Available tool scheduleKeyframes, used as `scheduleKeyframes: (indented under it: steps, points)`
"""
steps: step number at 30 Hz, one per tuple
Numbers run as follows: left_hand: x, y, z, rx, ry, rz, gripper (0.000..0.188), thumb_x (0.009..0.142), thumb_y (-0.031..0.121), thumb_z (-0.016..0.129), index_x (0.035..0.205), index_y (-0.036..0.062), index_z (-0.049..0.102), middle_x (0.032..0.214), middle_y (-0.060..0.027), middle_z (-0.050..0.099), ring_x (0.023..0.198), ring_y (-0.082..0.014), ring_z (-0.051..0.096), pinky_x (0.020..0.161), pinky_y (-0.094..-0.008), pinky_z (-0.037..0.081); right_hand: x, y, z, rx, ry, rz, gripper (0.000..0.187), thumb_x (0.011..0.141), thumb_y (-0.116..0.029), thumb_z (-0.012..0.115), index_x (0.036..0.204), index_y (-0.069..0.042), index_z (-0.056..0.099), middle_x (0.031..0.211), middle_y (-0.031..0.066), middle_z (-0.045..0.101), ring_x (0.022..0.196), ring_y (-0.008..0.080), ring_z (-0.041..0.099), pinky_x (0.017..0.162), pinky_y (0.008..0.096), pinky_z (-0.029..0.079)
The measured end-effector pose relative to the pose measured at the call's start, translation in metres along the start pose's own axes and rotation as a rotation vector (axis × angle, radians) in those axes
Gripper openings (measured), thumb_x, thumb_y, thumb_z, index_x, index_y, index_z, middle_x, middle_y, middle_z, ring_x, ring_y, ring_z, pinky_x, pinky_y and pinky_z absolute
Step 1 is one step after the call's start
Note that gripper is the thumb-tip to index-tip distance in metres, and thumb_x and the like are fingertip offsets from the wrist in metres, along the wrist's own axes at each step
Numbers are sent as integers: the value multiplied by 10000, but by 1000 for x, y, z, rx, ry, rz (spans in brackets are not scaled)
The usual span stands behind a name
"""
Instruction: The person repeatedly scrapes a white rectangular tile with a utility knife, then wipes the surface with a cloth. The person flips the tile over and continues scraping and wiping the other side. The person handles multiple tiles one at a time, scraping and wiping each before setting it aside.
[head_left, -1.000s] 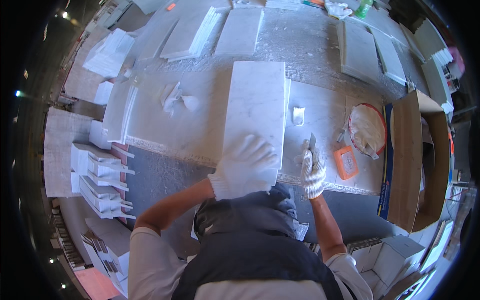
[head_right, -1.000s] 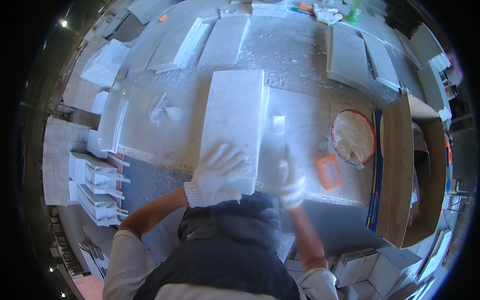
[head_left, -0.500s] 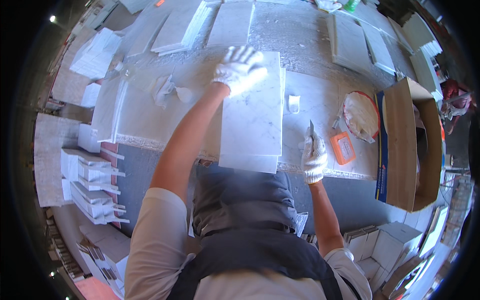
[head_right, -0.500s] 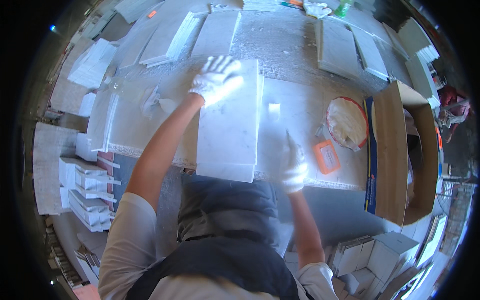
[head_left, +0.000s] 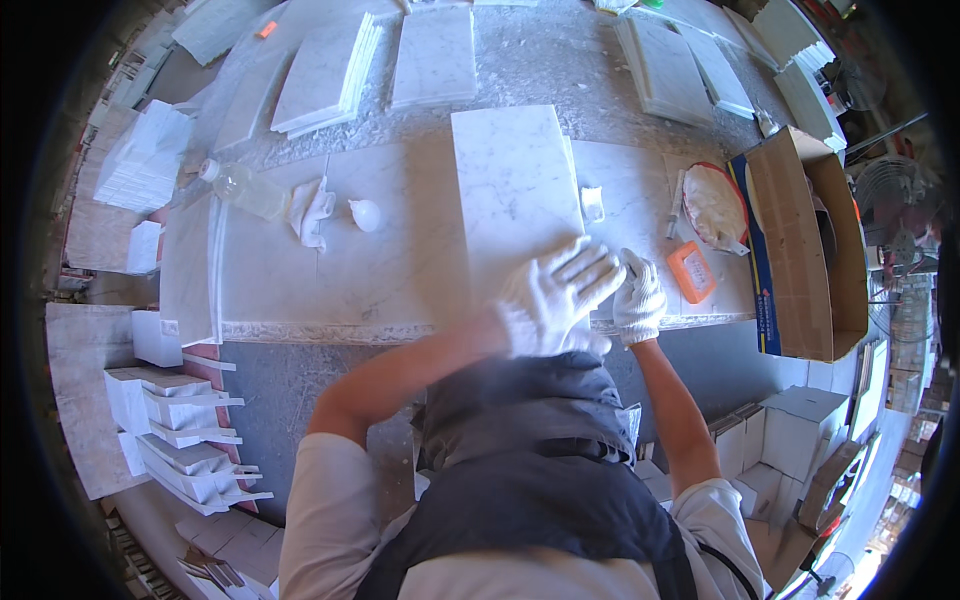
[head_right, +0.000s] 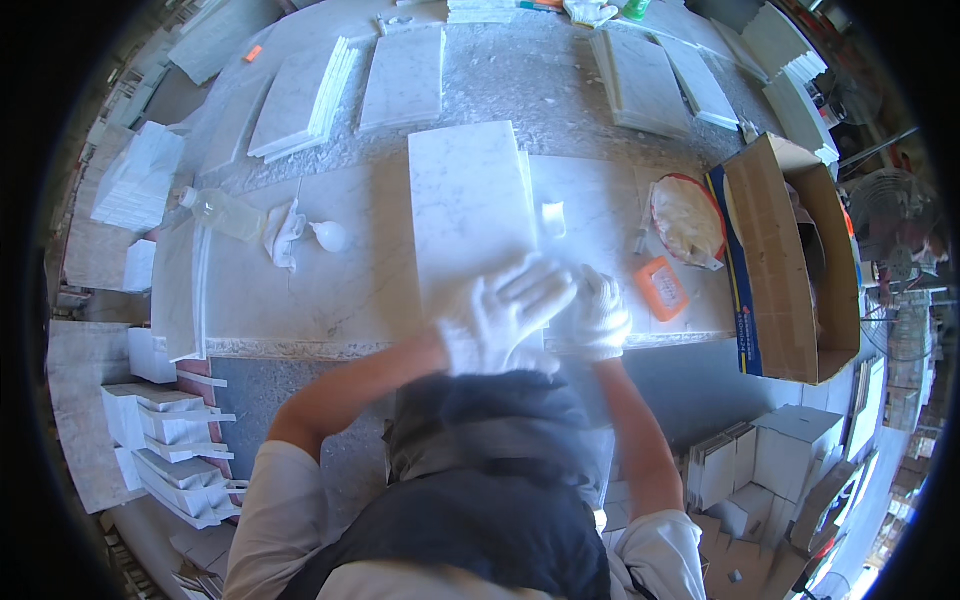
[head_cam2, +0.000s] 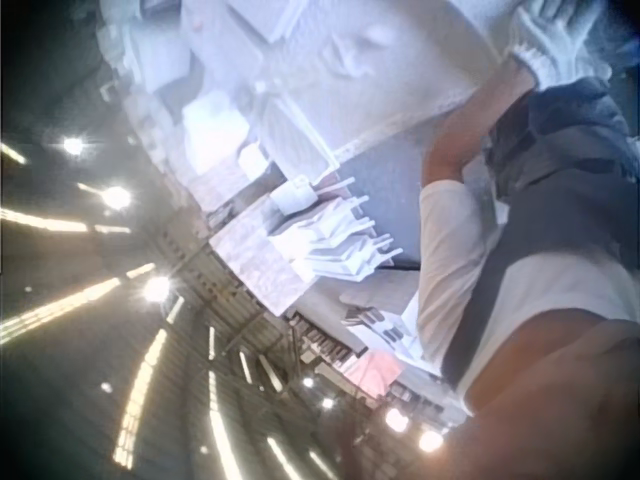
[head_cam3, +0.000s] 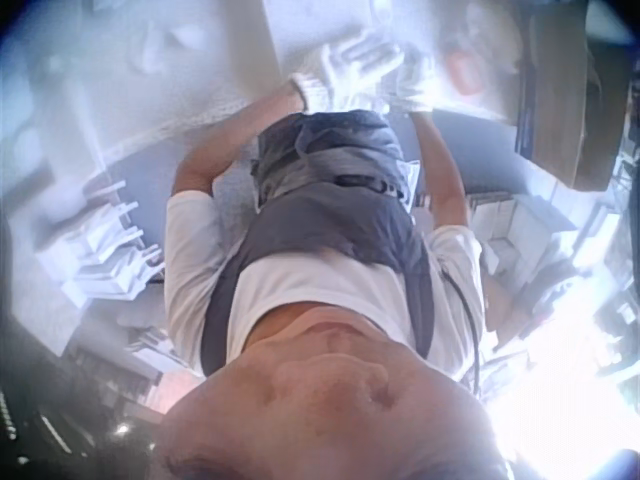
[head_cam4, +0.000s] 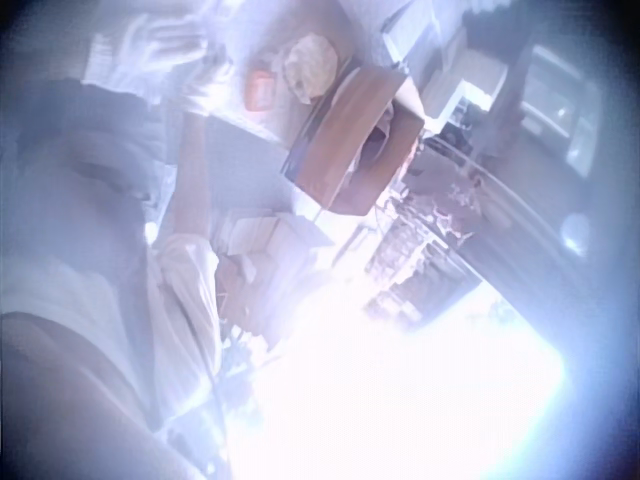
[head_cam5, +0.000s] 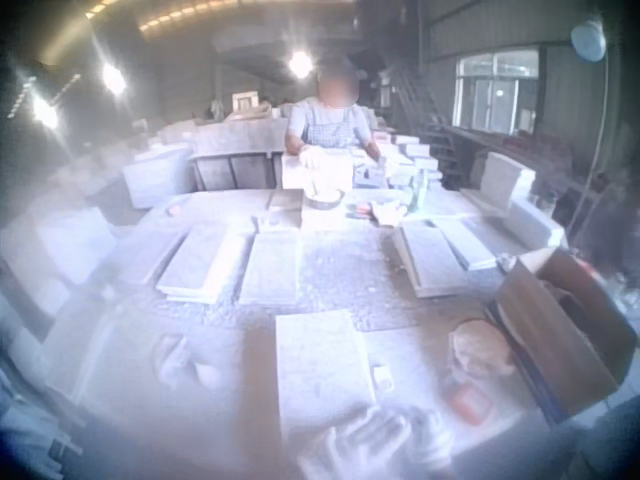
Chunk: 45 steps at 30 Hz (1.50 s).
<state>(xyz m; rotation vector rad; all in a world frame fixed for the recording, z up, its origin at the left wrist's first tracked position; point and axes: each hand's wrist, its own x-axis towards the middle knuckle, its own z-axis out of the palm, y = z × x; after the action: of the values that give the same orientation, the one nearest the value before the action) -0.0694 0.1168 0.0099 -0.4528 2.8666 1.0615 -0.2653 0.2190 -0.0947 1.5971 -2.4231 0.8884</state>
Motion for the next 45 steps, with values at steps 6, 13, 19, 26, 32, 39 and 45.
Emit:
scheduleKeyframes:
  steps: [6, 13, 19, 26, 32, 39, 45]
  points:
    - [-62, 2, 17, 356, 386, 170, 773, 891, 596, 637, 1507, 143, 522, 1551, -72, 516, 1493, -247, 405, 1250, -455, 289, 1, 9, 7, 111, 86, -10, 276, 1066, -211, 557, 1235, -34, 684, 973, 117, 721, 747, 210, 698, 752, 351, 565]
    - [-111, 18, 34, 331, 370, 259, 316, 709, 320, 764, 933, 139, 635, 1012, -34, 624, 1132, -223, 613, 1061, -401, 484, 4, 9, 6, 179, 45, 63, 253, 1041, -194, 563, 1192, -50, 707, 1025, 153, 726, 881, 296, 708, 819, 388, 563]
    - [-206, -25, 79, 415, 575, -205, 222, 774, 180, 733, 970, 95, 673, 964, -83, 656, 1026, -276, 670, 995, -417, 535, -26, 18, -11, 357, -8, 80, 269, 1010, -180, 577, 1216, -39, 679, 1076, 176, 732, 932, 350, 710, 823, 426, 568]
    - [-274, -53, 161, 26, -260, -1129, 619, 931, 293, 676, 1473, 102, 446, 1263, -204, 668, 1204, -421, 639, 995, -500, 539, -170, 81, -54, 287, -287, 733, 349, 1068, -293, 518, 1256, -42, 671, 937, 116, 718, 795, 219, 703, 747, 363, 566]
    - [-277, -90, 212, -86, -481, -1080, 640, 983, 265, 596, 1575, 221, 356, 1364, -187, 649, 1231, -390, 648, 947, -486, 568, -237, 153, -36, 247, -584, 1291, 424, 1073, -412, 523, 1264, -58, 659, 1058, 98, 730, 919, 219, 673, 832, 368, 520]
    - [-269, -125, 225, 22, -651, -1108, 319, 986, 217, 574, 1284, 183, 680, 1268, -133, 719, 1170, -334, 698, 875, -471, 597, -288, 186, 19, 615, -418, 1406, 304, 1086, -362, 531, 1129, -88, 655, 824, -5, 630, 644, 108, 571, 562, 293, 483]
    - [-274, -139, 253, 75, -695, -1275, 233, 973, 211, 603, 1138, 198, 767, 1203, -90, 754, 1096, -269, 739, 782, -459, 615, -297, 206, 33, 513, -385, 1726, 337, 1094, -389, 514, 1147, -81, 642, 830, 4, 640, 647, 112, 560, 556, 308, 488]
